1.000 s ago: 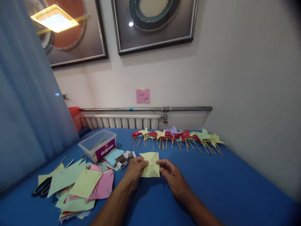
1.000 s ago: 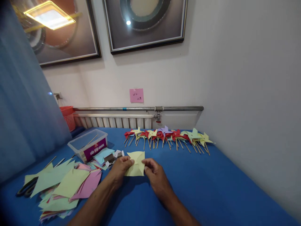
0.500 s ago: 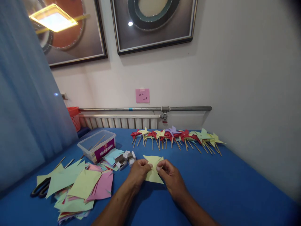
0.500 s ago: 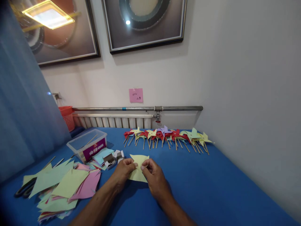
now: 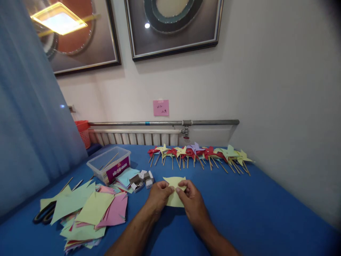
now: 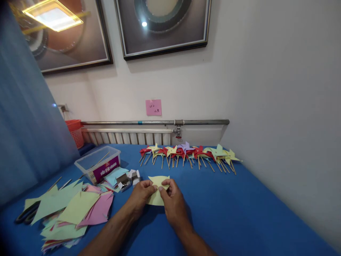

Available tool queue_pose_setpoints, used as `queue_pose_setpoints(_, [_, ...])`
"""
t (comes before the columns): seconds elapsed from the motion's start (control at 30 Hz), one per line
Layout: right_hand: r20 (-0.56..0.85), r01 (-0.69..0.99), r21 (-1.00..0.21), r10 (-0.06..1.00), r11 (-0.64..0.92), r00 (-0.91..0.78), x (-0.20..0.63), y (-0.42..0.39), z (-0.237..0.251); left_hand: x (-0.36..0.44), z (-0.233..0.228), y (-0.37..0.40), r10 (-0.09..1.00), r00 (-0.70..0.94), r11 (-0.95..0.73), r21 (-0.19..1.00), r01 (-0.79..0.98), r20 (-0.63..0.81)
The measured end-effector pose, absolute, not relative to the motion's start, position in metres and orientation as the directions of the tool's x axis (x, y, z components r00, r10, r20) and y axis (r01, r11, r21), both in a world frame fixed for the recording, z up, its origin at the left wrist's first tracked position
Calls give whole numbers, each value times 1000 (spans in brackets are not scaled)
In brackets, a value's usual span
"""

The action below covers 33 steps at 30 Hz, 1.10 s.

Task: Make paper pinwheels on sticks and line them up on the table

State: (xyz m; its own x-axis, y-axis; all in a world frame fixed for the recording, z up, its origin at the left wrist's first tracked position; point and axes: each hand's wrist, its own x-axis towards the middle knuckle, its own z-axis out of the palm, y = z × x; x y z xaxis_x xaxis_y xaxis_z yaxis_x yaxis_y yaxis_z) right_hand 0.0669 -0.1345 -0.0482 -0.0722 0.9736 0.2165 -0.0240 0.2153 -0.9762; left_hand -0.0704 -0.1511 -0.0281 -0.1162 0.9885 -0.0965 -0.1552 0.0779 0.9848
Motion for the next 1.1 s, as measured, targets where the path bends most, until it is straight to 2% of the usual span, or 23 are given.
queue_pose_setpoints(0.5, [249, 44, -968, 969, 249, -8, 67, -131, -49, -68, -24, -154, 990, -70, 97, 946, -309, -125])
queue_pose_setpoints(0.73, [236, 43, -971, 971, 237, -21, 69, -131, -45, -69, -24, -150, 980, -175, 58, 980, -193, -92])
queue_pose_setpoints(1.1, [214, 74, -973, 976, 218, -47, 70, -133, -44, -70, -28, -149, 980, -185, 33, 983, -183, -68])
